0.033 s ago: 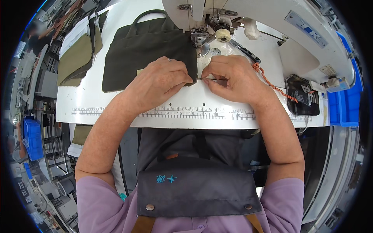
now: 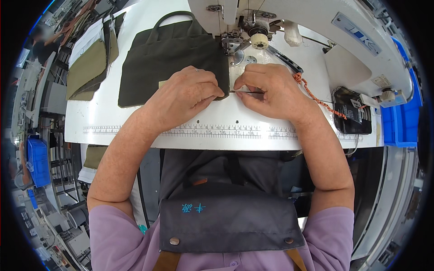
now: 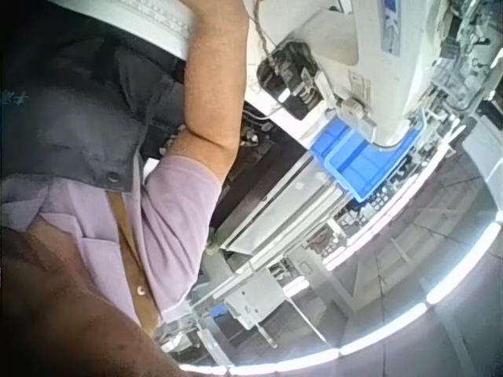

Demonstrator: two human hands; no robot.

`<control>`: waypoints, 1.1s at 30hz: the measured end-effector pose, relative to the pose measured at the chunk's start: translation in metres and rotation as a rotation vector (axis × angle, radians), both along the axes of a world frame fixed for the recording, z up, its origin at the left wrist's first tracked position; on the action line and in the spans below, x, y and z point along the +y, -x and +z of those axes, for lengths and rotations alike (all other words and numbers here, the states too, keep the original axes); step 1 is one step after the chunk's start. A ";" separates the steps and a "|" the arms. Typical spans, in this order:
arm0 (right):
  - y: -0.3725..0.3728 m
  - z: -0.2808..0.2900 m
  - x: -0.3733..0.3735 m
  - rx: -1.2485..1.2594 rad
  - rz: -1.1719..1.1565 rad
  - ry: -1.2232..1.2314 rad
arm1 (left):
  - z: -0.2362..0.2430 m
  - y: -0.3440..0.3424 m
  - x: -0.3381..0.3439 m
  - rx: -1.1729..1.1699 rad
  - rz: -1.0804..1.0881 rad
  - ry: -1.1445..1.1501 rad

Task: Sewing the edges and handles of small leather tote bags using an industrial sewing machine.

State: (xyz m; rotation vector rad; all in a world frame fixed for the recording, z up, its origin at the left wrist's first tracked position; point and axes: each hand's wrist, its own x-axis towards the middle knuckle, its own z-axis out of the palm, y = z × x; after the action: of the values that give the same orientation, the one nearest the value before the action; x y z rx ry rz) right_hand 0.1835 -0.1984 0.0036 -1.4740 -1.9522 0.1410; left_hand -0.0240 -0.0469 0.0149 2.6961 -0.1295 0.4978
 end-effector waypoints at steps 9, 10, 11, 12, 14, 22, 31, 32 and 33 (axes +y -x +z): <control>0.002 -0.004 0.005 -0.030 0.004 -0.071 | 0.000 0.001 -0.001 -0.019 0.064 0.064; 0.002 -0.004 0.005 -0.027 0.003 -0.050 | 0.000 0.000 -0.002 -0.021 0.064 0.074; 0.002 -0.004 0.005 -0.031 0.005 -0.058 | 0.000 0.000 -0.002 -0.020 0.045 0.008; 0.002 -0.005 0.006 -0.026 0.006 -0.068 | 0.000 -0.001 -0.002 -0.019 0.026 -0.060; 0.002 -0.006 0.007 -0.023 0.007 -0.080 | 0.000 -0.002 -0.001 -0.019 0.043 0.006; 0.008 -0.015 0.016 -0.083 0.005 -0.202 | -0.006 -0.001 -0.002 -0.027 0.196 0.468; 0.010 -0.011 0.019 -0.044 0.026 -0.298 | -0.011 -0.007 -0.001 -0.236 0.201 0.236; 0.010 -0.010 0.019 -0.047 0.025 -0.300 | -0.011 -0.006 0.002 -0.213 0.173 0.164; 0.010 -0.010 0.018 -0.074 0.019 -0.309 | -0.011 -0.005 0.004 -0.185 0.154 0.076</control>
State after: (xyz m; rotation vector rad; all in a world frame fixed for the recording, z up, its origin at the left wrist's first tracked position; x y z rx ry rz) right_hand 0.1738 -0.1804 -0.0059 -1.2733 -1.9447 -0.2017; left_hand -0.0188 -0.0429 0.0035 2.5942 0.0457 0.7829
